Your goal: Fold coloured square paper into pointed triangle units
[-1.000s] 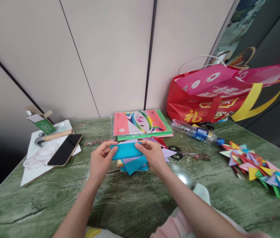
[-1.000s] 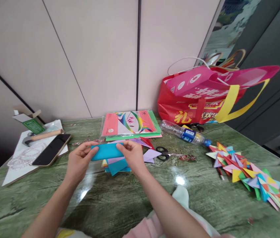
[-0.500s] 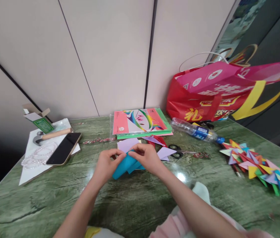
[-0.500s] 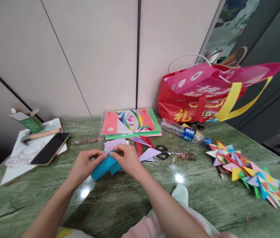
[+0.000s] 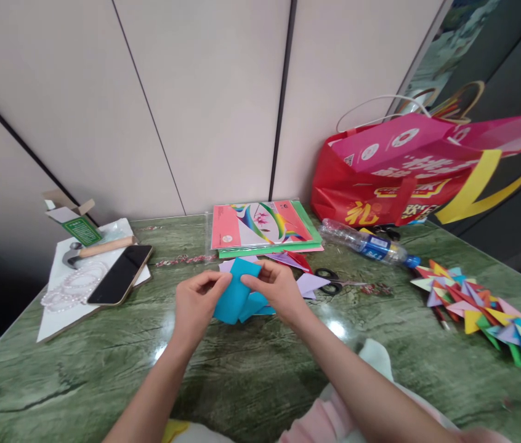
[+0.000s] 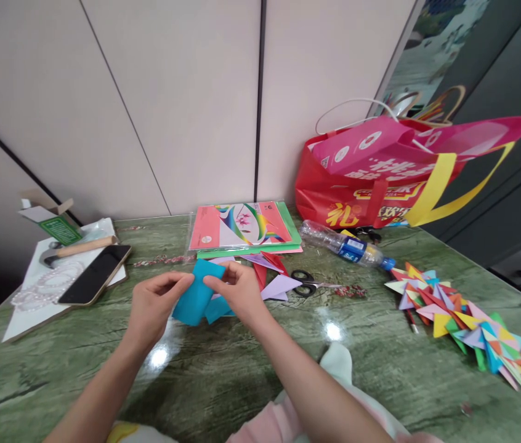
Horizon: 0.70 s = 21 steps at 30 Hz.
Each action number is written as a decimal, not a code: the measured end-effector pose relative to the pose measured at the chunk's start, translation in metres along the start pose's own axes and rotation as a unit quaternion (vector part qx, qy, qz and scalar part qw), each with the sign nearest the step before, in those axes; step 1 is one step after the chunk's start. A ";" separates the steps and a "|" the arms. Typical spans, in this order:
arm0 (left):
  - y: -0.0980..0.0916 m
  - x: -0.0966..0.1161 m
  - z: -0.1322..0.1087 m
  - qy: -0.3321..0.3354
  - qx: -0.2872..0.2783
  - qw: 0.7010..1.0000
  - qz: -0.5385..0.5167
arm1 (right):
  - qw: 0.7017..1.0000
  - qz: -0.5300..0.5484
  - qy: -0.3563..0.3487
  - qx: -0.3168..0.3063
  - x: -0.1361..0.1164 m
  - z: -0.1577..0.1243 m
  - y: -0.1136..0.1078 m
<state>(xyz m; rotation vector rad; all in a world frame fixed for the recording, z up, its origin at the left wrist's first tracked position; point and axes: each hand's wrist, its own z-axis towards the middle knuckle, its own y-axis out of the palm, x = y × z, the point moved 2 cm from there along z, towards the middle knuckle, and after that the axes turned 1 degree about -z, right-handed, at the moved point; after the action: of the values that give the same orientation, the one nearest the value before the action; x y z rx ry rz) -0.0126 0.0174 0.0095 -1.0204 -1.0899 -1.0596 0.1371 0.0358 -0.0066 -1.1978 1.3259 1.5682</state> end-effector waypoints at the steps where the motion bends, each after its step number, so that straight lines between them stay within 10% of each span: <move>1: 0.000 0.000 0.000 0.000 0.001 1.000 -0.002 | 1.000 0.004 0.003 0.001 0.000 0.000 0.000; 21: 0.000 -0.001 -0.002 0.015 0.015 1.000 0.006 | 1.000 0.013 0.003 0.007 0.001 0.001 -0.001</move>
<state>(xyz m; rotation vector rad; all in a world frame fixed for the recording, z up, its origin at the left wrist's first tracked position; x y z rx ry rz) -0.0128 0.0160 0.0079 -0.9829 -1.0713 -1.0419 0.1378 0.0371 -0.0077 -1.1819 1.3608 1.5718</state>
